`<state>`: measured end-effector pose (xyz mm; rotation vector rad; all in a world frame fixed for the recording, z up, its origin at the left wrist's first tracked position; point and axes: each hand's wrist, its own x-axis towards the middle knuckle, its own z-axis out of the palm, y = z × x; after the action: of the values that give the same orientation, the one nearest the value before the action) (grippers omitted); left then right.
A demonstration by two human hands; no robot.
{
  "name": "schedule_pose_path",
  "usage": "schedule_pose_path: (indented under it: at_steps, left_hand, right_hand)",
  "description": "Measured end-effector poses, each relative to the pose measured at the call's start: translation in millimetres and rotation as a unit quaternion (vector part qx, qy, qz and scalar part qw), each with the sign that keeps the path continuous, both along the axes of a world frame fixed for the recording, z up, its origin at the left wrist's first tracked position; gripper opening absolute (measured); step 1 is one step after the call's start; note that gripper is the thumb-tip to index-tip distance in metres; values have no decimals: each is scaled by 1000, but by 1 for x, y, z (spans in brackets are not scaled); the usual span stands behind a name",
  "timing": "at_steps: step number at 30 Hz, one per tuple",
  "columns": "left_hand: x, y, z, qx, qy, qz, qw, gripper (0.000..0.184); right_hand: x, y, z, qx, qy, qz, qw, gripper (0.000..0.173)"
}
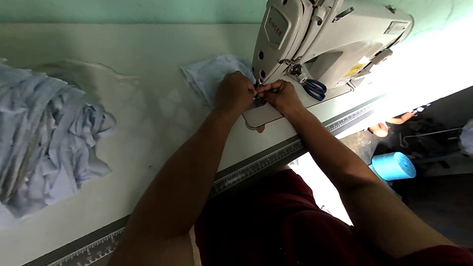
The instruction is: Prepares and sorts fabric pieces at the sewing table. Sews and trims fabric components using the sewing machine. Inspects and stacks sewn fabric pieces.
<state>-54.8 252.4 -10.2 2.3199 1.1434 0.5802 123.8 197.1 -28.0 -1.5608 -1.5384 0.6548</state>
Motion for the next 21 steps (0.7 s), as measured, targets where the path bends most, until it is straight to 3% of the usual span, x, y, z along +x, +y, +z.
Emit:
schedule_pose_path:
  at_steps: [21]
  left_hand:
    - [-1,-1,1,2,-3,-8,1000,18]
  right_hand:
    - [-4,3,2,-7,-49,-17,999,10]
